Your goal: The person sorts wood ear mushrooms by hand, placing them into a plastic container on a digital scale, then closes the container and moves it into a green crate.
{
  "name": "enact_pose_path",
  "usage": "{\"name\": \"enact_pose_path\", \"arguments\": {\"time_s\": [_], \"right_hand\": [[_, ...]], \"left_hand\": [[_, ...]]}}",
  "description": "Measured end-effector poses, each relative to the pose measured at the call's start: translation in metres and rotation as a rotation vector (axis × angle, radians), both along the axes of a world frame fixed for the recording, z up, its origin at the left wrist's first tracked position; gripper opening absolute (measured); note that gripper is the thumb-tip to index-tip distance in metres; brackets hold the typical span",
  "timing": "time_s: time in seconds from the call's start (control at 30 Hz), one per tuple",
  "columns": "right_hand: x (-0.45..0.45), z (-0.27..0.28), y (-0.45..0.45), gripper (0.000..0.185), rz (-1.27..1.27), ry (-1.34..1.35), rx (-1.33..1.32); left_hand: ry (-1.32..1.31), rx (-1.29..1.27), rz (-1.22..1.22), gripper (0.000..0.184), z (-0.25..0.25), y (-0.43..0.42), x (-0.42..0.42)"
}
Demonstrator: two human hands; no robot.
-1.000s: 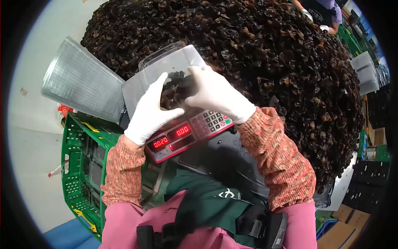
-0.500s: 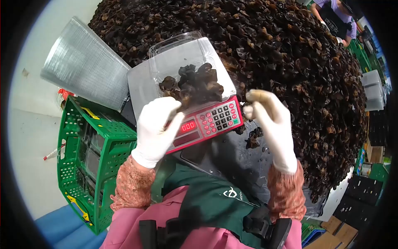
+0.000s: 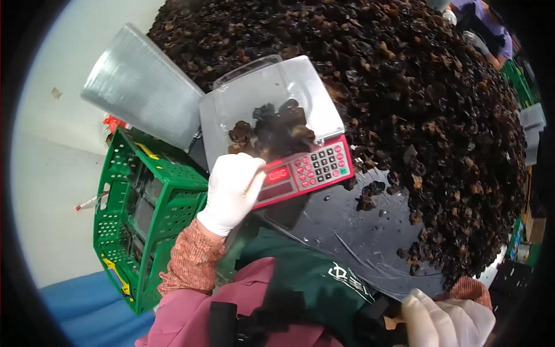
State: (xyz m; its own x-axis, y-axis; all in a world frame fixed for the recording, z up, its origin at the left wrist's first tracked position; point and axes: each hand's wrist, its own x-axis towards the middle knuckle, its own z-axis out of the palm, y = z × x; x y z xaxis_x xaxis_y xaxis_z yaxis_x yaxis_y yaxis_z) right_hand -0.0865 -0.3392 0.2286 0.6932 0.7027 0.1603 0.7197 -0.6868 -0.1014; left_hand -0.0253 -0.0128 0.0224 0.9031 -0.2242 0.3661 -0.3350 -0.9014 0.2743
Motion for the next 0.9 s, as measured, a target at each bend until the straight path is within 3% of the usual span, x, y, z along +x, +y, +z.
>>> {"name": "enact_pose_path", "arguments": {"time_s": [0.17, 0.27, 0.37, 0.43, 0.57, 0.63, 0.67, 0.73, 0.8, 0.83, 0.9], "right_hand": [[-0.010, -0.003, 0.019, 0.032, -0.084, 0.107, -0.135], [-0.007, -0.005, 0.029, 0.030, -0.035, 0.062, -0.148], [-0.009, -0.020, 0.067, 0.034, -0.118, 0.200, -0.266], [-0.004, -0.031, 0.063, 0.031, 0.106, 0.233, -0.300], [0.009, -0.042, 0.047, 0.033, 0.062, 0.238, -0.025], [0.018, -0.062, 0.021, 0.020, 0.042, 0.008, 0.107], [0.013, -0.062, 0.015, 0.039, -0.065, 0.229, 0.073], [0.019, -0.075, -0.012, 0.030, -0.085, 0.449, 0.161], [0.015, -0.096, -0.052, 0.038, -0.203, 0.573, 0.186], [0.009, -0.118, -0.064, 0.033, -0.314, 0.454, 0.324], [-0.013, -0.142, -0.093, 0.029, -0.720, 0.478, 0.481]], "left_hand": [[-0.179, -0.076, -0.057, 0.025, 0.017, -0.012, 0.004], [-0.179, -0.042, -0.230, 0.031, 0.014, -0.030, 0.020], [-0.095, 0.015, -0.270, 0.040, 0.019, -0.050, 0.034], [-0.086, 0.017, -0.258, 0.042, 0.003, -0.051, 0.044], [0.009, -0.085, -0.219, 0.047, -0.013, -0.042, 0.050], [-0.068, -0.117, -0.226, 0.046, -0.008, -0.046, 0.047], [-0.077, -0.157, -0.207, 0.043, -0.005, -0.044, 0.046], [-0.085, -0.240, -0.177, 0.039, 0.003, -0.031, 0.044], [-0.166, -0.289, -0.083, 0.028, 0.016, -0.020, 0.035], [-0.168, -0.331, 0.015, 0.028, 0.026, -0.021, 0.029], [-0.070, -0.512, 0.012, 0.026, 0.029, -0.024, 0.016]]}}
